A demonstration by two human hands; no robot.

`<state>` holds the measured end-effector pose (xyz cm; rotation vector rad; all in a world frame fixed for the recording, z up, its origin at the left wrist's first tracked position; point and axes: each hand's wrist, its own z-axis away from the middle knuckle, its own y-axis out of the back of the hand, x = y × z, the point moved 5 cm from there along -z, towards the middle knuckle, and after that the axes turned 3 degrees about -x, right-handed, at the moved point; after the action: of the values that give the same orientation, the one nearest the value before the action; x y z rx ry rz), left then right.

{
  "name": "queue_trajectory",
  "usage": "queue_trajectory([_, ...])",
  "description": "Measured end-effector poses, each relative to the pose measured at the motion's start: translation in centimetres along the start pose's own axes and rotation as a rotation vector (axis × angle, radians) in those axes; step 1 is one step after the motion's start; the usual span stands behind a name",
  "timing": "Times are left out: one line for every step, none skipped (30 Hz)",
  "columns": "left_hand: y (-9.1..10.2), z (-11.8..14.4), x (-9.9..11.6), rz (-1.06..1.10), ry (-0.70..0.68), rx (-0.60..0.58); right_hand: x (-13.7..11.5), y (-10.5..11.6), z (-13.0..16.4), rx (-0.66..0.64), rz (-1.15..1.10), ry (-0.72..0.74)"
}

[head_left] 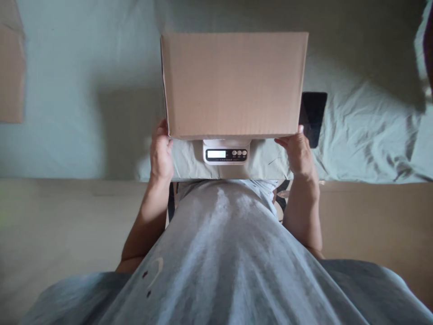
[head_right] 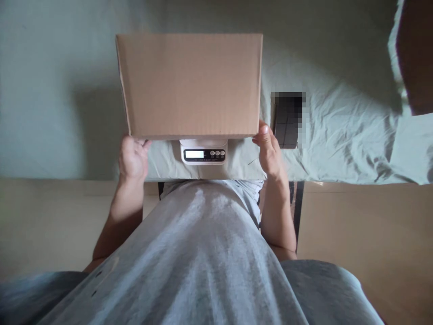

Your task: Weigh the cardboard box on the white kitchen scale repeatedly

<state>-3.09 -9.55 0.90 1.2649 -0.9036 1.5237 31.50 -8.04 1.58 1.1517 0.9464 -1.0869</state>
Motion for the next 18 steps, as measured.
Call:
queue_trajectory([-0.1, 0.4, 0.8, 0.049, -0.014, -0.015, -0.6, 0.0, 0.1, 0.005, -0.022, 0.030])
queue_trajectory([-0.3, 0.7, 1.7, 0.094, -0.044, -0.035, -1.4, -0.1, 0.3, 0.010, -0.045, 0.054])
queue_trajectory([-0.6, 1.1, 2.6, 0.121, -0.085, -0.065, -2.2, -0.3, 0.4, 0.015, -0.066, 0.070])
queue_trajectory([-0.9, 1.5, 3.5, 0.129, -0.123, -0.093, -3.0, -0.5, 0.6, 0.023, -0.081, 0.085])
queue_trajectory([-1.1, 1.8, 4.2, 0.120, -0.148, -0.114, -3.8, -0.7, 0.8, 0.032, -0.086, 0.097])
queue_trajectory([-1.4, 2.1, 4.6, 0.099, -0.157, -0.126, -4.4, -0.9, 1.0, 0.043, -0.077, 0.107])
queue_trajectory([-1.6, 2.2, 4.8, 0.076, -0.155, -0.129, -5.0, -1.2, 1.1, 0.055, -0.056, 0.110])
queue_trajectory([-1.8, 2.2, 4.9, 0.058, -0.147, -0.128, -5.5, -1.4, 1.1, 0.070, -0.034, 0.110])
queue_trajectory([-1.9, 2.1, 5.0, 0.044, -0.142, -0.123, -5.9, -1.6, 1.1, 0.087, -0.017, 0.110])
queue_trajectory([-2.0, 1.9, 5.1, 0.035, -0.150, -0.115, -6.2, -1.7, 0.9, 0.109, -0.008, 0.111])
queue_trajectory([-2.1, 1.6, 5.4, 0.034, -0.172, -0.109, -6.5, -1.8, 0.7, 0.135, -0.012, 0.119])
queue_trajectory([-2.2, 1.1, 5.8, 0.038, -0.201, -0.115, -6.8, -1.8, 0.3, 0.156, -0.031, 0.134])
queue_trajectory([-2.4, 0.6, 6.3, 0.045, -0.232, -0.133, -7.2, -1.8, -0.2, 0.170, -0.058, 0.159])
queue_trajectory([-2.6, -0.1, 6.8, 0.050, -0.258, -0.161, -7.6, -1.8, -0.8, 0.181, -0.090, 0.190])
queue_trajectory([-2.9, -0.9, 7.3, 0.052, -0.279, -0.194, -8.0, -1.8, -1.4, 0.190, -0.120, 0.227])
queue_trajectory([-3.2, -1.8, 7.8, 0.045, -0.288, -0.235, -8.5, -1.7, -2.1, 0.198, -0.144, 0.270])
queue_trajectory([-3.5, -2.7, 8.2, 0.030, -0.295, -0.264, -9.0, -1.6, -2.8, 0.207, -0.156, 0.310])
queue_trajectory([-3.7, -3.7, 8.5, 0.013, -0.310, -0.273, -9.5, -1.5, -3.5, 0.217, -0.155, 0.352])
